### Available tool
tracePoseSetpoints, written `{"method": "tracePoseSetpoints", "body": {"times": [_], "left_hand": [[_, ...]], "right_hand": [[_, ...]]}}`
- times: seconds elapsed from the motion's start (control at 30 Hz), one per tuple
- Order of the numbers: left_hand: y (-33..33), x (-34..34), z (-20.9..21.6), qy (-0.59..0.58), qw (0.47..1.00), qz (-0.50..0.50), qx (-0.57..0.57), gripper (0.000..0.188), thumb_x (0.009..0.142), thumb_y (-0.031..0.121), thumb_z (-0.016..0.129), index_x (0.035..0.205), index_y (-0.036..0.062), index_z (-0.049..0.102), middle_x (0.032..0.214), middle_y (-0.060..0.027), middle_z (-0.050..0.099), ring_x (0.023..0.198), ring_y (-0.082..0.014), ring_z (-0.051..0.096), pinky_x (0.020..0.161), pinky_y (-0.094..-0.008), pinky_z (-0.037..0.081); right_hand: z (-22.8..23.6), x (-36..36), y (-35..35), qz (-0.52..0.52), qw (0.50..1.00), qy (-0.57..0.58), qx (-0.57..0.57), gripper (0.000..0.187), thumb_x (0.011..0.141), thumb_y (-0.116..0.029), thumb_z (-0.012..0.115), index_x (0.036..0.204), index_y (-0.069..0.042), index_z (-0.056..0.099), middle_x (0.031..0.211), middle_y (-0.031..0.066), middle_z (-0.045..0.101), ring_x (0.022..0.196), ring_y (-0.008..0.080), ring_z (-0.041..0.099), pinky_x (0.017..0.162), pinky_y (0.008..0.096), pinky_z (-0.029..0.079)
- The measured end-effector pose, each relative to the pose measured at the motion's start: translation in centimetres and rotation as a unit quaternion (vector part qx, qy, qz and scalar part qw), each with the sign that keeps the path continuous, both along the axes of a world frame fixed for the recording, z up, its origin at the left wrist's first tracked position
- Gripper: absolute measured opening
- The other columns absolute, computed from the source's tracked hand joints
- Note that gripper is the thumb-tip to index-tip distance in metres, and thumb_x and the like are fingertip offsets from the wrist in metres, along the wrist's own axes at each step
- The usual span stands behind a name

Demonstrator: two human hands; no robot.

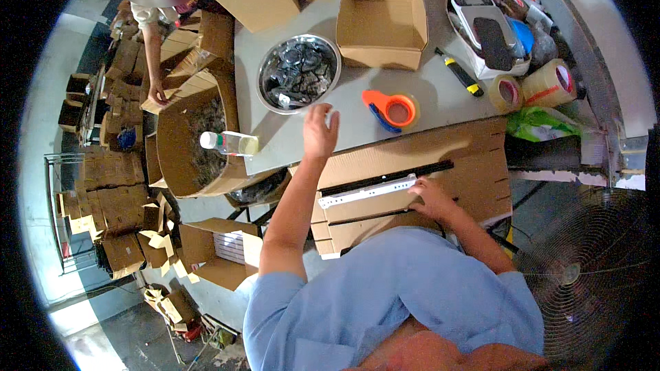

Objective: The person places a drawer slide and bags of hardware into a long cardboard box, folds the box shut, seals it with tape, and moves it onto a pile of similar boxes.

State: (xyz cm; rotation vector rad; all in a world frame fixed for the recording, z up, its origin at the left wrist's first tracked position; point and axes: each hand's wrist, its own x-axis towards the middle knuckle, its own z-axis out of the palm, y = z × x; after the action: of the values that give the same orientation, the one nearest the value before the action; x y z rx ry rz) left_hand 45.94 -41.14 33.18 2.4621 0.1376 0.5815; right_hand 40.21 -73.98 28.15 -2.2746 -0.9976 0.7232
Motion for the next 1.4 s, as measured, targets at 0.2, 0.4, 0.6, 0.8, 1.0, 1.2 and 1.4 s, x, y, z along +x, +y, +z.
{"method": "tracePoseSetpoints", "body": {"times": [0.2,0.4,0.6,0.8,1.0,1.2,1.4], "left_hand": [[-4.6,-11.3,-5.4,0.207,0.94,-0.248,0.111,0.043,0.077,0.032,0.064,0.111,0.0065,0.053,0.116,-0.0163,0.048,0.111,-0.0329,0.043,0.094,-0.0452,0.034],[-4.0,-13.9,-8.9,0.234,0.948,-0.164,0.141,0.045,0.072,0.022,0.068,0.113,0.0092,0.054,0.114,-0.0094,0.051,0.11,-0.0287,0.045,0.092,-0.0434,0.035],[-2.8,-13.2,-9.4,0.284,0.939,-0.172,0.089,0.04,0.079,0.027,0.062,0.114,0.0109,0.055,0.115,-0.0088,0.053,0.111,-0.0258,0.046,0.093,-0.0421,0.036],[-4.5,-13.9,-8.7,0.299,0.922,-0.191,0.154,0.057,0.076,0.031,0.065,0.126,0.0159,0.043,0.119,-0.0065,0.049,0.114,-0.0256,0.043,0.097,-0.043,0.03],[-5.1,-13.5,-8.1,0.27,0.934,-0.152,0.177,0.061,0.072,0.03,0.068,0.126,0.0176,0.042,0.116,-0.0052,0.05,0.11,-0.023,0.045,0.093,-0.0419,0.031],[-4.2,-13.1,-7.9,0.249,0.943,-0.16,0.152,0.057,0.074,0.026,0.066,0.126,0.017,0.042,0.116,-0.0069,0.05,0.109,-0.0254,0.046,0.093,-0.0419,0.032],[-4.1,-11.8,-7.2,0.258,0.937,-0.184,0.15,0.061,0.073,0.025,0.066,0.127,0.0157,0.039,0.118,-0.0097,0.047,0.114,-0.0276,0.041,0.094,-0.0458,0.032]], "right_hand": [[-3.5,-3.0,-1.1,-0.01,0.991,-0.126,-0.045,0.048,0.065,-0.029,0.074,0.107,-0.016,0.055,0.107,0.0118,0.048,0.102,0.0308,0.045,0.092,0.0482,0.033],[-8.0,-3.2,-1.6,-0.015,0.98,-0.198,-0.01,0.025,0.067,-0.027,0.069,0.082,-0.011,0.058,0.09,0.008,0.052,0.092,0.03,0.049,0.079,0.0436,0.038],[-7.5,-0.5,0.9,-0.114,0.941,-0.303,0.095,0.023,0.066,-0.02,0.071,0.076,-0.01,0.054,0.087,0.008,0.052,0.089,0.03,0.05,0.077,0.0442,0.038],[-10.6,-1.0,1.5,-0.24,0.892,-0.36,0.133,0.054,0.058,-0.021,0.078,0.098,-0.01,0.043,0.098,0.0121,0.043,0.095,0.0313,0.043,0.082,0.0468,0.032],[-10.2,-0.4,0.0,-0.186,0.917,-0.319,0.15,0.064,0.059,-0.021,0.077,0.108,-0.01,0.038,0.105,0.0141,0.038,0.101,0.0332,0.038,0.086,0.049,0.029],[-8.4,-0.4,0.4,-0.164,0.935,-0.288,0.124,0.071,0.057,-0.02,0.079,0.113,-0.011,0.037,0.11,0.016,0.036,0.103,0.0343,0.037,0.088,0.0503,0.03],[-8.1,-0.5,-0.1,-0.166,0.943,-0.272,0.094,0.069,0.057,-0.024,0.078,0.112,-0.011,0.039,0.108,0.0138,0.036,0.103,0.0334,0.036,0.088,0.0483,0.031]]}}
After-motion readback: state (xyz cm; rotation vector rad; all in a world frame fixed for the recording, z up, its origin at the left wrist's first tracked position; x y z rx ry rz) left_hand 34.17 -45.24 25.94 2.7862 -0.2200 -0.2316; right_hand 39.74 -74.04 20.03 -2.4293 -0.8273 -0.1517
